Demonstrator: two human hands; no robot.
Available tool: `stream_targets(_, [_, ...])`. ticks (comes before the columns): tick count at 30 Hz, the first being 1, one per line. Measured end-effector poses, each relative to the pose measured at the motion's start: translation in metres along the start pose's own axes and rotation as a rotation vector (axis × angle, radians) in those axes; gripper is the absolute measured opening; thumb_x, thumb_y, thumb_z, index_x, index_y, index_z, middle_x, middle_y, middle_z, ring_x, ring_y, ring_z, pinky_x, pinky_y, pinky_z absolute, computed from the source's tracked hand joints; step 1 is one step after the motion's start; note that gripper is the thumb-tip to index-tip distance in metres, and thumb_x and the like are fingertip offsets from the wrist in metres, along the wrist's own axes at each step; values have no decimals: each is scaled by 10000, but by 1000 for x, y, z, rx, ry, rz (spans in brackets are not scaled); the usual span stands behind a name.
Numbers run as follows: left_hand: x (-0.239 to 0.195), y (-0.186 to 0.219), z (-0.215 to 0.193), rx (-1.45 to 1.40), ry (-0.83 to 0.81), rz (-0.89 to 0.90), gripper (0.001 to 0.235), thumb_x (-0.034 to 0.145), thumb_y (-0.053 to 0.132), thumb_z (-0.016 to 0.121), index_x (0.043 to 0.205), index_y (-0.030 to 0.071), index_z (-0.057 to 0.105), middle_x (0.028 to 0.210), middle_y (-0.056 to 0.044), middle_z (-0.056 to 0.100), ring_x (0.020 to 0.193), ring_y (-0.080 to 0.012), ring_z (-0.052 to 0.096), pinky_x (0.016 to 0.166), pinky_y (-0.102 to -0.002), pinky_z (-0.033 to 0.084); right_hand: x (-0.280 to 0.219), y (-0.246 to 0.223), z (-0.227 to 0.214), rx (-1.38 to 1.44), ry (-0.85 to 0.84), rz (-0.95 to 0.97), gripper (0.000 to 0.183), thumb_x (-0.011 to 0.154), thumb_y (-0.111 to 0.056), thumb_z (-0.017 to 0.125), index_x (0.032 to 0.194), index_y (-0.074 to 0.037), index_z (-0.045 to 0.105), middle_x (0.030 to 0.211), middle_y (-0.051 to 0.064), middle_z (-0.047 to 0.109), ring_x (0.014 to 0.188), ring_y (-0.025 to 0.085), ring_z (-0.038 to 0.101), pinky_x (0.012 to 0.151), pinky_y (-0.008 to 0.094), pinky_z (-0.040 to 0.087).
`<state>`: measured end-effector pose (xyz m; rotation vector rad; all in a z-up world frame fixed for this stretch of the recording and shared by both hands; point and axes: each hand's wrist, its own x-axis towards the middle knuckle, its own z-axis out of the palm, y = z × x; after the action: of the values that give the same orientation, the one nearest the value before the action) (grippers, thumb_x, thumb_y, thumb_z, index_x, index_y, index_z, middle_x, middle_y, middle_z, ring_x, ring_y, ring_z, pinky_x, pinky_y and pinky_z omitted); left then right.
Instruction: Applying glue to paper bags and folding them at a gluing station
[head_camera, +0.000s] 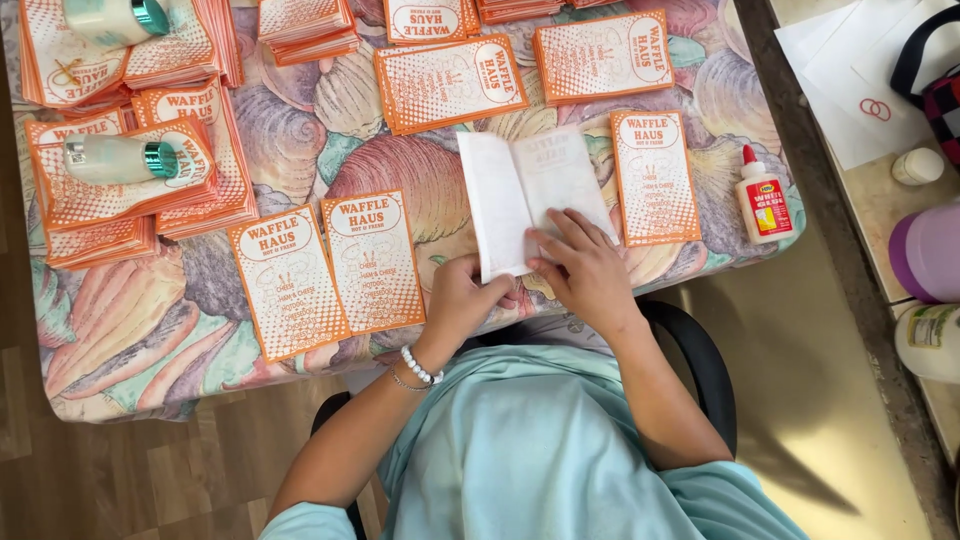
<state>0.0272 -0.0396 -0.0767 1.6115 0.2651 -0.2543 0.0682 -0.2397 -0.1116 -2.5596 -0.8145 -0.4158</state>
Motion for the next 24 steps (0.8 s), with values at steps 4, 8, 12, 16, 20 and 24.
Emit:
stream_targets(4, [-18, -1, -19, 340, 49, 153, 201, 760, 199, 781, 805, 18, 709, 572, -122, 657, 606, -291, 733, 560, -335, 551, 1, 0, -5, -14, -10, -26, 373, 962, -446, 709, 1246, -209, 759, 1367, 168, 653, 1323, 397, 590, 1089, 483, 474])
stream_targets(8, [-35, 17, -41, 813, 209, 760, 348, 961, 77, 644, 1253, -110, 618, 1189, -318, 629, 1201, -444, 605, 988, -491, 525, 1, 2, -6, -33, -35, -64, 397, 975, -444, 692, 1296, -214, 731, 1381, 182, 627, 1335, 408, 573, 1092, 502, 469])
stream_targets(12, [-14, -30, -52, 1113, -58, 889, 437, 1051, 301, 531, 1386, 31, 609, 1415, -210, 582, 1420, -432, 438, 1173, -607, 299, 1, 4, -7, -18, -75, -48, 402, 975, -457, 691, 1304, -230, 731, 1388, 188, 619, 1353, 420, 554, 1090, 521, 456])
stream_targets(16, [-17, -46, -53, 1166, -47, 904, 543, 1046, 447, 499, 1433, 71, 562, 1473, -167, 551, 1444, -397, 418, 1204, -628, 218, 2, 5, -10, -24, -82, -56, 413, 961, -462, 710, 1301, -229, 734, 1389, 182, 620, 1345, 417, 561, 1077, 531, 462])
stream_targets(20, [-24, -47, -58, 1156, -52, 889, 611, 1040, 494, 469, 1486, 79, 512, 1537, -180, 485, 1483, -393, 359, 1222, -630, 172, 1, 10, -14, 44, -27, -60, 412, 937, -384, 754, 1296, -184, 739, 1393, 208, 620, 1331, 441, 566, 1067, 539, 473])
stream_targets(24, [-30, -51, -61, 1184, 14, 892, 615, 1018, 477, 530, 1475, 65, 514, 1523, -164, 500, 1483, -366, 374, 1235, -620, 166, -13, 63, -44, 141, 257, 140, 455, 903, 58, 728, 1341, -61, 704, 1401, 261, 582, 1330, 492, 531, 1094, 561, 441])
